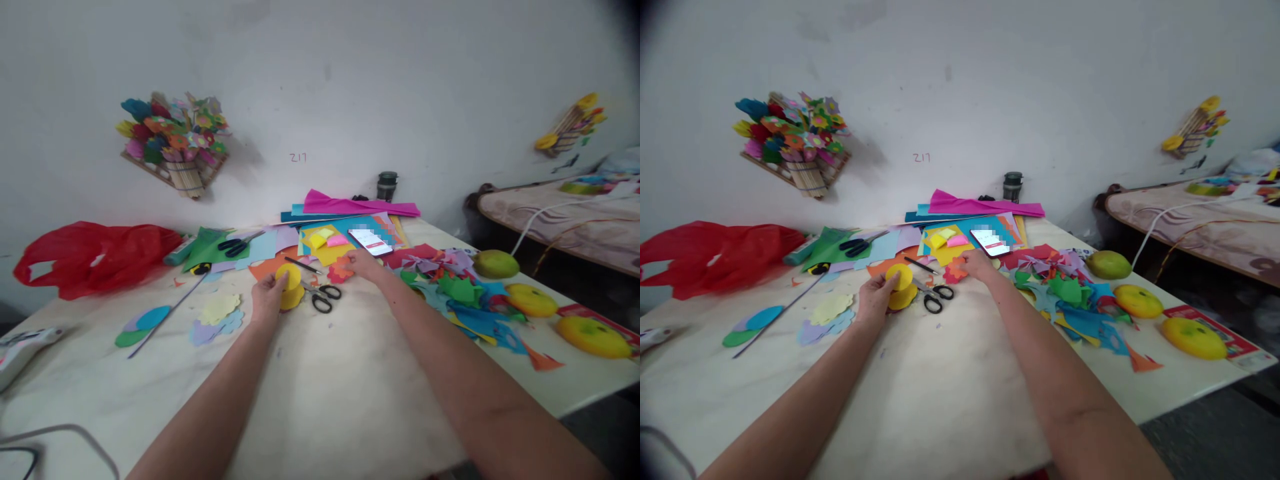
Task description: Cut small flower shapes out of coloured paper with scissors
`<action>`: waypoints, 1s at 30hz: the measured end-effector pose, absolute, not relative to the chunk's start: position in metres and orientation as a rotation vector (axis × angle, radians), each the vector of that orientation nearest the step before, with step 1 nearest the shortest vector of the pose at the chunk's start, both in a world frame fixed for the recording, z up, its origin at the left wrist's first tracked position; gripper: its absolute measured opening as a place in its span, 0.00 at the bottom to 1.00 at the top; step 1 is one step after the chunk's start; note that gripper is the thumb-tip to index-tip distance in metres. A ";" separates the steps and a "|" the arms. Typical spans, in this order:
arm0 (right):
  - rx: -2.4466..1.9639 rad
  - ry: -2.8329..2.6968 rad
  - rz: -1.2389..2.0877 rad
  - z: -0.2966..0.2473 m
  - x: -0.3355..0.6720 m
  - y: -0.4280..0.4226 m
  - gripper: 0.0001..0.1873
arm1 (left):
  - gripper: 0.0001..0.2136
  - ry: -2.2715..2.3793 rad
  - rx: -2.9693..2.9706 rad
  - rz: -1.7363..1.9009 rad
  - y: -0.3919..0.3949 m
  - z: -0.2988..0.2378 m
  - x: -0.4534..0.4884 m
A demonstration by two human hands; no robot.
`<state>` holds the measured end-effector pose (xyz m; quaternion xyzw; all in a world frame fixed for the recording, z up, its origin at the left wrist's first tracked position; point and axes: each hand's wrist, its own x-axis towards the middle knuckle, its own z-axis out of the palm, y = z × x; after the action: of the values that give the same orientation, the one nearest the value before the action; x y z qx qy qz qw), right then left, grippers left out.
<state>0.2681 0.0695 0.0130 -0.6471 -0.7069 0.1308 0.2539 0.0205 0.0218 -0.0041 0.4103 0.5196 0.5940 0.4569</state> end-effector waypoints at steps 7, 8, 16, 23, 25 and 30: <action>-1.819 -2.050 0.264 0.018 0.264 0.064 0.20 | 0.19 1.275 1.018 1.466 0.022 -0.002 0.020; -1.817 -2.058 0.247 0.020 0.264 0.063 0.20 | 0.20 1.269 1.015 1.455 0.022 -0.002 0.020; -1.807 -1.799 0.309 0.022 0.266 0.064 0.14 | 0.23 1.160 1.038 1.438 0.022 -0.001 0.017; -1.478 -1.599 0.614 0.021 0.264 0.062 0.23 | 0.21 1.156 1.093 1.416 0.025 0.001 0.019; -1.375 -1.576 0.771 0.023 0.260 0.059 0.20 | 0.21 1.157 1.097 1.391 0.025 0.001 0.019; -1.192 -1.483 1.041 0.032 0.239 0.058 0.17 | 0.20 1.151 1.106 1.335 0.026 0.000 0.018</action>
<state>0.2391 0.0576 0.0319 -0.4858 -0.6044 0.4242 0.4678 0.0179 0.0257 0.0000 0.4584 0.4773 0.5535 0.5057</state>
